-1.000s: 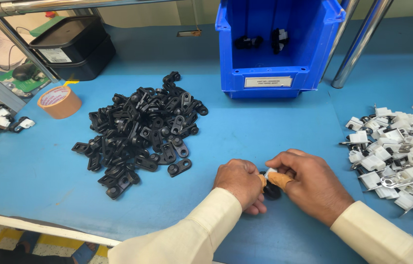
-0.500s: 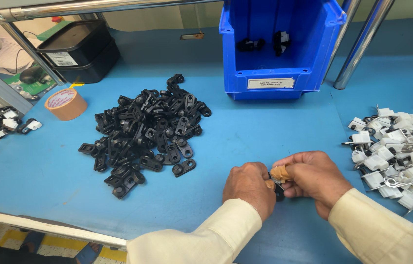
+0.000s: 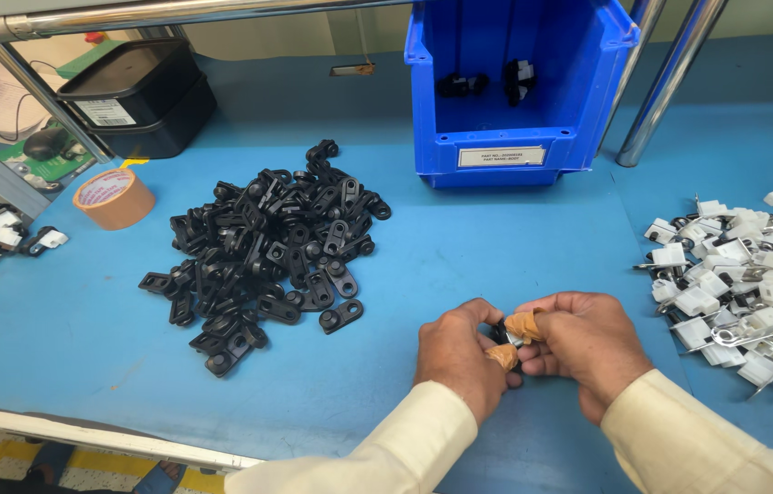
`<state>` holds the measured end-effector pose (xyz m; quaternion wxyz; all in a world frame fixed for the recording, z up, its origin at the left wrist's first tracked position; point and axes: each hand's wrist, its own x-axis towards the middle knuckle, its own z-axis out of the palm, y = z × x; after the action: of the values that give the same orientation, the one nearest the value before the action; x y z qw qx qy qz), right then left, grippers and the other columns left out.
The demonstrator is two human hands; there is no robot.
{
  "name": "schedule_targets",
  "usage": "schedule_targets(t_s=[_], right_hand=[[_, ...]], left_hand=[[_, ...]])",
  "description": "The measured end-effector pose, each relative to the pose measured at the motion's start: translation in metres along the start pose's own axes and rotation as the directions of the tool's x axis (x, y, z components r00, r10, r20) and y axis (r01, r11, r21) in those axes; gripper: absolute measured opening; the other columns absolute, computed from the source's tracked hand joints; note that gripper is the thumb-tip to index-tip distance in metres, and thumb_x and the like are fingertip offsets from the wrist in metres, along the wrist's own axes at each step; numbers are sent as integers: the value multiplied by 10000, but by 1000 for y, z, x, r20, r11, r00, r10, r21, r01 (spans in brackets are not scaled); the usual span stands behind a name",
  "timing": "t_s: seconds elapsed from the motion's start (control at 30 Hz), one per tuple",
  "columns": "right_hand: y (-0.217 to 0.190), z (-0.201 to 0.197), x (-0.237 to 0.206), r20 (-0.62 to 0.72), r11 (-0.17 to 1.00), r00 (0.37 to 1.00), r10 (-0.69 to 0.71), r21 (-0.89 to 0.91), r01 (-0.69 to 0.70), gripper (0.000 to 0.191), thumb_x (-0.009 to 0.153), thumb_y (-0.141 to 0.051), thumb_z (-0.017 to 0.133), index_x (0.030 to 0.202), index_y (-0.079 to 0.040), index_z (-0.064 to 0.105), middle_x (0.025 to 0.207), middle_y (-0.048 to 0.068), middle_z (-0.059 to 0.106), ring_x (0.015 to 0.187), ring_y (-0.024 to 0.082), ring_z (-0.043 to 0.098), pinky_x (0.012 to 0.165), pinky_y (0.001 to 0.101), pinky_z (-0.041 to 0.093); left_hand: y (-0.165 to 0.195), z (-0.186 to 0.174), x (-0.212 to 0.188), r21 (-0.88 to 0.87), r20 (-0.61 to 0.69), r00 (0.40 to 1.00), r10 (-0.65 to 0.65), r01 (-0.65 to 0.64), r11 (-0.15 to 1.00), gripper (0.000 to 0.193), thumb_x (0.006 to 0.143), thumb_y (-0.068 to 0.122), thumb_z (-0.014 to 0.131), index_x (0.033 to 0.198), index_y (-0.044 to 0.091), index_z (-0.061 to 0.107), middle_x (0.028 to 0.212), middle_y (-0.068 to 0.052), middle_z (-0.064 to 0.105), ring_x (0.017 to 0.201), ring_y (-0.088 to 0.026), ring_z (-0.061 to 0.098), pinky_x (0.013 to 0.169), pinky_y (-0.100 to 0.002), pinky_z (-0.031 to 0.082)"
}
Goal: The person repeatedly picks a black plastic bracket and a white electrical connector, aligns them, and presses them together by hand. The assembled units are placed into a blue bin. The person continues this cycle throughout the clip.
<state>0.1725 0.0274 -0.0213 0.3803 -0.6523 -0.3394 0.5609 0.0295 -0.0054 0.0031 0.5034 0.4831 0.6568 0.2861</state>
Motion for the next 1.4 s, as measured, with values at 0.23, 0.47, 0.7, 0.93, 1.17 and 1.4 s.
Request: schedule_targets(t_s=[0.23, 0.47, 0.7, 0.93, 1.17, 1.4], right_hand=[[-4, 10, -16, -43, 972, 990, -134, -202, 123, 145, 876, -15, 646, 988, 9, 735, 784, 121, 750, 583, 185, 641, 508, 317, 515], [-9, -9, -16, 164, 997, 984, 70, 31, -76, 290, 961, -278, 669, 1036, -1, 712, 860, 60, 727, 602, 115, 584, 450, 262, 388], [10, -11, 4, 328, 977, 920, 212, -36, -212, 188, 925, -212, 687, 990, -36, 681, 749, 63, 643, 497, 75, 461, 366, 224, 271], [-4, -21, 20, 401, 892, 809, 430, -49, -450, 170, 943, -190, 676, 1017, -45, 626, 717, 10, 578, 489, 42, 419, 346, 190, 233], [-1, -20, 19, 318, 911, 854, 413, -129, -392, 71, 931, -108, 582, 966, -75, 635, 625, 24, 519, 454, 69, 356, 350, 227, 215], [39, 13, -14, -43, 946, 987, -154, -295, 135, 325, 897, 33, 504, 1081, -45, 761, 681, 133, 666, 514, 153, 537, 447, 293, 395]], left_hand=[[-21, -6, 8, -190, 137, 990, -27, 53, 980, 494, 872, 23, 743, 1321, 126, 564, 911, -43, 679, 781, -144, 728, 643, -281, 651], [-31, -20, 4, -514, 128, 978, -168, 210, 832, 498, 886, -14, 679, 1327, 131, 498, 943, -85, 691, 762, -186, 742, 635, -291, 636], [-35, -27, 7, -478, 180, 983, -29, 113, 871, 423, 885, -42, 675, 1286, 64, 592, 936, -119, 734, 779, -198, 763, 654, -282, 656], [-34, -31, 14, -431, 257, 964, 70, 49, 901, 467, 870, -42, 701, 1319, 57, 619, 956, -144, 750, 791, -200, 767, 652, -280, 652], [-33, -31, 13, -392, 304, 952, 27, 99, 914, 468, 864, -42, 712, 1317, 57, 646, 943, -128, 754, 785, -197, 767, 646, -274, 657], [-31, -16, 6, -359, 69, 988, -140, 155, 921, 433, 826, -26, 762, 1243, 81, 712, 908, -120, 782, 701, -179, 763, 579, -285, 642]])
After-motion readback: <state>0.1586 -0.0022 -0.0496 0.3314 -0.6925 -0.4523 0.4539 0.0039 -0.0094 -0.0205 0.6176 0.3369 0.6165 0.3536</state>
